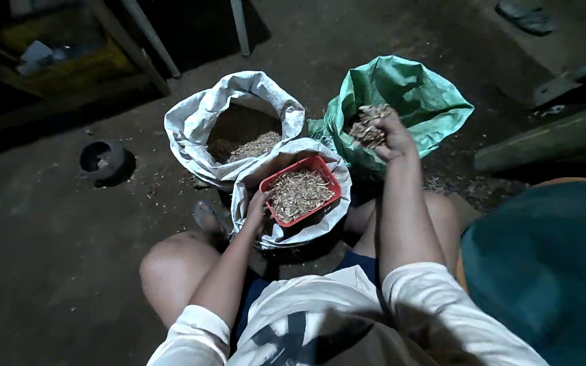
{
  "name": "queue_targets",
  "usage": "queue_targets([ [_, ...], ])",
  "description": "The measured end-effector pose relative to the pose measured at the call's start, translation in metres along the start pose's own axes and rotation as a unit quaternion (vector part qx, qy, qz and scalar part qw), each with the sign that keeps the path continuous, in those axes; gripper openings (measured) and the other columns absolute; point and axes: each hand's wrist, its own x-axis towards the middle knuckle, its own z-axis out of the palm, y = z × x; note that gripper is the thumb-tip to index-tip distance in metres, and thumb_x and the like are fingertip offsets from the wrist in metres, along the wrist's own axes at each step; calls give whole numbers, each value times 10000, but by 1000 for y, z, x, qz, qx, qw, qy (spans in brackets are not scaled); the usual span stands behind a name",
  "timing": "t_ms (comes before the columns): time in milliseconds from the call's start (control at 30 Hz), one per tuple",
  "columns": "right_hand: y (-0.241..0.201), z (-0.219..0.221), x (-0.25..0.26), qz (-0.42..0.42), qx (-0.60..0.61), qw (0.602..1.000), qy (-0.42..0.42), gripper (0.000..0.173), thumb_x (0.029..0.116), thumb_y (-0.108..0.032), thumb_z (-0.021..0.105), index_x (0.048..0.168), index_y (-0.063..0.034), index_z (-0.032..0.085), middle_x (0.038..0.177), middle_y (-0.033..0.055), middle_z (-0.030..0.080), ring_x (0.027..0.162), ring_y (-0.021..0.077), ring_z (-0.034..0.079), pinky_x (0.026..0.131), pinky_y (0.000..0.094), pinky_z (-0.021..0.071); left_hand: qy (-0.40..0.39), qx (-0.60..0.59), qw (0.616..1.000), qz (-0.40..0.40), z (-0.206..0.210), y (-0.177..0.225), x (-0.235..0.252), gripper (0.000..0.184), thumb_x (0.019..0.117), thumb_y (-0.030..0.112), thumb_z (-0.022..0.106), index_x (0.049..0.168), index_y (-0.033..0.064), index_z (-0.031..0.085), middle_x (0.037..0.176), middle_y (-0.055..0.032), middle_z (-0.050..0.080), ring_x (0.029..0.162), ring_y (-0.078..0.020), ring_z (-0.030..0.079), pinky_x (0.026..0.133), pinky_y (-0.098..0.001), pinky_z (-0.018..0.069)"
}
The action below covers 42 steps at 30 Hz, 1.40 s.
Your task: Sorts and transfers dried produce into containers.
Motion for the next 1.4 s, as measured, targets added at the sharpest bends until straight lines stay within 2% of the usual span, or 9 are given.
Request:
queue_targets([
  [100, -23, -23, 42, -3, -86, 990, 112, 540, 980, -110, 544, 1486, -180, 367, 1121, 48, 593, 897, 137, 639, 750, 350, 577, -5, -17, 1000, -2, -1, 1, 0, 432, 1105, 312, 365, 1468, 94, 452, 1152, -142, 618, 975, -216, 633, 793, -387, 554],
  [200, -22, -47, 73, 54, -255, 951, 164, 776, 963, -371, 712, 1603, -220, 299, 1449, 169, 530, 1213, 294, 597, 943, 506, 546, -15, -36, 999, -2, -1, 1, 1, 425, 1107, 310, 362, 1467, 100, 446, 1122, -133, 627, 947, -207, 640, 788, -382, 556],
  [267, -32, -37, 67, 64, -354, 919, 165, 940, 925, -471, 746, 1651, -196, 216, 1617, 299, 309, 1433, 465, 401, 1088, 666, 400, -17, -40, 999, -2, 1, 3, 0, 410, 1110, 312, 359, 1455, 110, 453, 1062, -108, 614, 902, -189, 630, 758, -363, 551],
  [500, 2, 44, -18, -3, -392, 920, -20, 443, 1066, -278, 565, 1420, -11, 547, 1370, 227, 609, 1217, 351, 626, 1017, 552, 510, -27, -30, 999, 11, -2, 3, 0, 441, 1085, 385, 399, 1462, 164, 458, 1077, -83, 625, 876, -167, 620, 739, -351, 537],
  [700, 76, 55, -79, 88, -466, 879, -52, 493, 1115, -314, 456, 1464, 32, 489, 1366, 343, 576, 1295, 494, 557, 1089, 676, 409, -22, 1, 999, 30, -4, 16, -18, 469, 1079, 407, 387, 1476, 164, 443, 1156, -107, 618, 921, -192, 616, 759, -372, 535],
  [900, 82, 48, -95, 101, -452, 885, -54, 376, 1112, -140, 408, 1418, 12, 565, 1360, 311, 602, 1296, 455, 572, 1096, 641, 415, 26, 105, 989, 99, -6, 30, -27, 518, 1106, 370, 385, 1567, 136, 360, 1456, -177, 531, 1260, -301, 565, 1019, -514, 484],
  [1033, 80, 54, -104, 89, -465, 879, -59, 387, 1111, -146, 427, 1455, -11, 542, 1363, 306, 608, 1301, 464, 573, 1097, 644, 418, 121, 307, 898, 290, 3, 52, -53, 444, 1056, 201, 546, 1467, 38, 505, 1451, -203, 550, 1326, -336, 545, 1105, -529, 438],
  [1133, 86, 54, -102, 89, -466, 878, -66, 392, 1105, -138, 433, 1469, -31, 537, 1366, 296, 612, 1302, 454, 579, 1097, 637, 429, 64, 456, 808, 369, 19, 70, -62, 300, 1031, 164, 563, 1278, 45, 685, 1267, -170, 675, 1198, -284, 643, 1058, -478, 498],
  [1400, 70, 53, -104, 92, -457, 879, -98, 394, 1117, -146, 400, 1464, -18, 539, 1375, 294, 610, 1317, 444, 573, 1113, 624, 416, -43, 723, 657, 209, 89, 100, -24, 324, 1035, 168, 529, 1320, 161, 683, 1330, -140, 657, 1244, -358, 616, 994, -616, 494],
])
